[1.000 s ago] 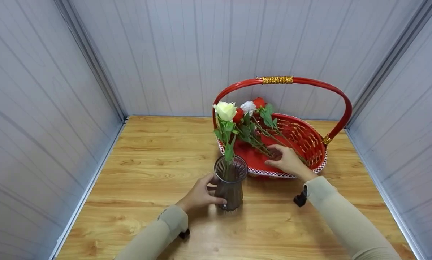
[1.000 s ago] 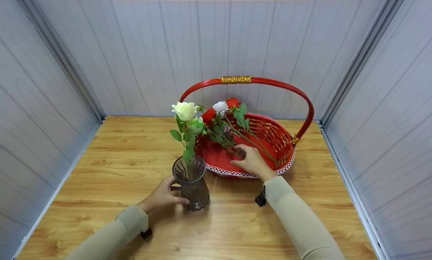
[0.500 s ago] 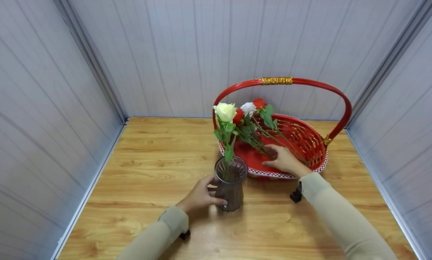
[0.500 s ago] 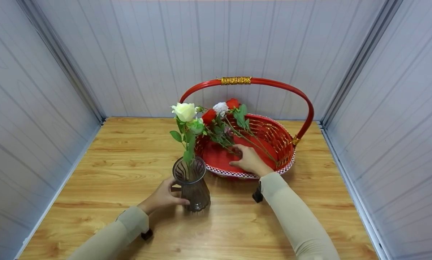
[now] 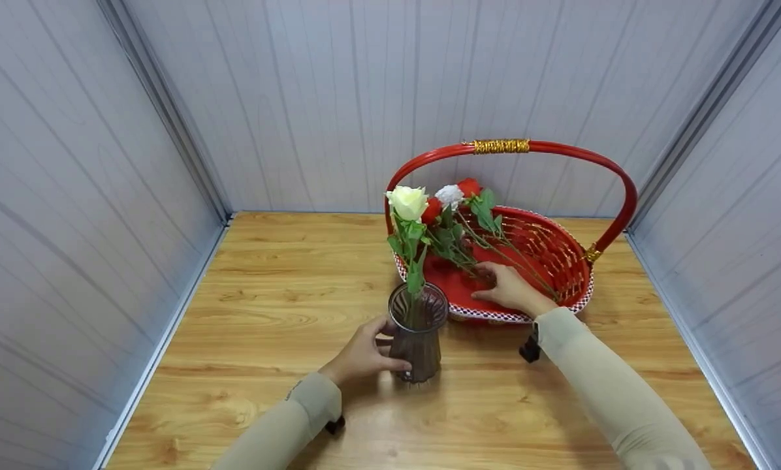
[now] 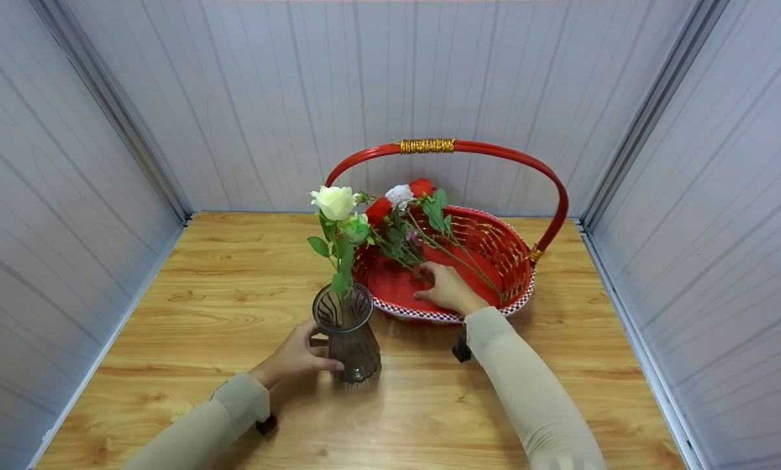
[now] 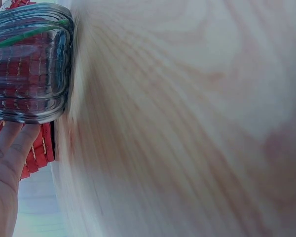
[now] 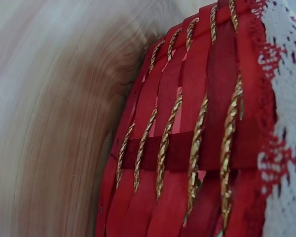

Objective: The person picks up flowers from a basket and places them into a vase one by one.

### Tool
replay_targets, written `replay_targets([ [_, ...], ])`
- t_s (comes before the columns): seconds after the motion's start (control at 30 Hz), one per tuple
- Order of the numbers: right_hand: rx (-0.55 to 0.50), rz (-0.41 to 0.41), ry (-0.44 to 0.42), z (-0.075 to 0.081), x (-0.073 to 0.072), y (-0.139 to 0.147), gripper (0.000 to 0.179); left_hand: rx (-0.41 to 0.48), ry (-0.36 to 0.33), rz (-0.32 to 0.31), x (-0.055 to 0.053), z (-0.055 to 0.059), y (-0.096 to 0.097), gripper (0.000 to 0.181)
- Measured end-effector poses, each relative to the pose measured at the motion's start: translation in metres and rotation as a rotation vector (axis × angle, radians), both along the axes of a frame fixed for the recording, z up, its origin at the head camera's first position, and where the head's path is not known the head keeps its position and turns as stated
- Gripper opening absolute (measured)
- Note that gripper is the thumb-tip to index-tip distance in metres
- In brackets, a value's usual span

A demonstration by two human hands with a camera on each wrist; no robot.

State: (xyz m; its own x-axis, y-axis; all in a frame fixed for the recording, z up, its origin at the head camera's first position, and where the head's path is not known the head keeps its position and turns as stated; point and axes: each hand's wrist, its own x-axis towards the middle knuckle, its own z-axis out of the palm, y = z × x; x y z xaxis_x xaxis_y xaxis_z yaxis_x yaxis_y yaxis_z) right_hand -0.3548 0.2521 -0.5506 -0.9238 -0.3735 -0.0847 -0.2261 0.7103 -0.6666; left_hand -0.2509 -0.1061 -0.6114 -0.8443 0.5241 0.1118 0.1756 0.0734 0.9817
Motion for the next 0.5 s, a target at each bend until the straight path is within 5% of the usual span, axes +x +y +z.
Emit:
replay_targets([
  [0.5,0.039,0.021,0.051,-0.0050,-0.0038,-0.0001,0.037,-0.020,0.028,0.009,-0.0020,-0.0017,-0.0001,0.074],
])
